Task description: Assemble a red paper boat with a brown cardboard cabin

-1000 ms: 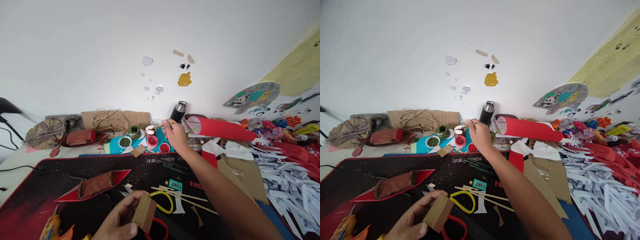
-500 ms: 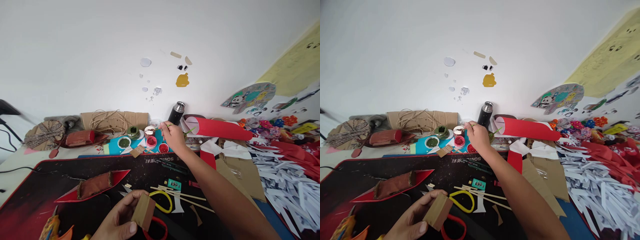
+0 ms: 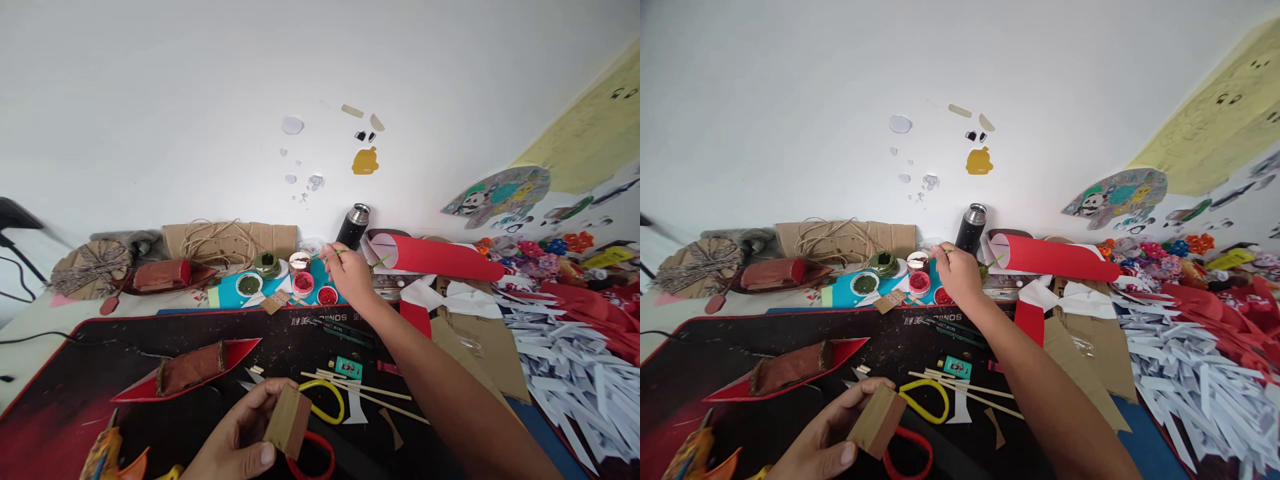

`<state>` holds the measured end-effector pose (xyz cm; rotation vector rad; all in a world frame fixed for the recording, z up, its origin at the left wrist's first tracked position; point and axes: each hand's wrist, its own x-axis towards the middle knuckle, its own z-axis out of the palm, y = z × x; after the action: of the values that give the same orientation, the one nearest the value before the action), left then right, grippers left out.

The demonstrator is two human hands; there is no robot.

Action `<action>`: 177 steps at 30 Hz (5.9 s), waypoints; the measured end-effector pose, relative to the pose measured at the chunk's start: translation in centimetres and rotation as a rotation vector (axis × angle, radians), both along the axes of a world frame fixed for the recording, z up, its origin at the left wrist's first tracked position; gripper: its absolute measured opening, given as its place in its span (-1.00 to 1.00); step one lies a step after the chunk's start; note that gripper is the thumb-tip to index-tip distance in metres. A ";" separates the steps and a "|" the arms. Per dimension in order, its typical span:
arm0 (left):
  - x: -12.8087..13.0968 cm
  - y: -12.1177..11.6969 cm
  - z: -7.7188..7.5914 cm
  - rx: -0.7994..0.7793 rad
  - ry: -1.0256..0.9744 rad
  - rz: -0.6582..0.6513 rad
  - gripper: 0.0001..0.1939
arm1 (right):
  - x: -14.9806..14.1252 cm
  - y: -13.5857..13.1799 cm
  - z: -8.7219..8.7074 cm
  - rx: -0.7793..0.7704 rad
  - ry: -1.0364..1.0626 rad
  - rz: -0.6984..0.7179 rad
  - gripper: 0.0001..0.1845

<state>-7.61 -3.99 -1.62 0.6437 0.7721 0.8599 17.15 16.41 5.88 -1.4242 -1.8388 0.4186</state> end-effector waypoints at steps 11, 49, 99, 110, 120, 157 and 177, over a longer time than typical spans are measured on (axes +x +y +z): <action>0.2 0.1 1.1 0.043 0.020 0.080 -0.23 | 0.1 -0.7 0.3 0.038 -0.060 -0.006 -0.53; 0.0 1.8 0.4 0.349 0.059 0.229 -0.38 | -0.8 -17.5 2.9 -0.101 0.666 0.183 -0.48; 0.2 1.5 0.8 0.371 0.197 0.255 -0.37 | -1.1 -18.6 2.4 -0.168 0.680 0.187 -0.45; 0.1 1.7 0.5 0.362 0.267 0.286 -0.30 | -0.8 -18.6 1.9 -0.190 0.722 0.183 -0.44; 0.1 1.7 0.6 0.395 0.356 0.318 -0.34 | -0.8 -18.8 2.0 -0.246 0.734 0.185 -0.40; 0.3 1.5 0.8 0.399 0.484 0.286 -0.35 | -0.9 -18.3 1.6 -0.264 0.770 0.159 -0.40; 0.3 1.2 1.1 0.432 0.499 0.197 -0.27 | -1.5 -17.6 1.9 -0.208 0.795 0.141 -0.43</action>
<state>-7.27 -2.79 -0.54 1.2087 1.1221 1.0748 15.64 -1.22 7.79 -1.0284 -1.2584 1.0945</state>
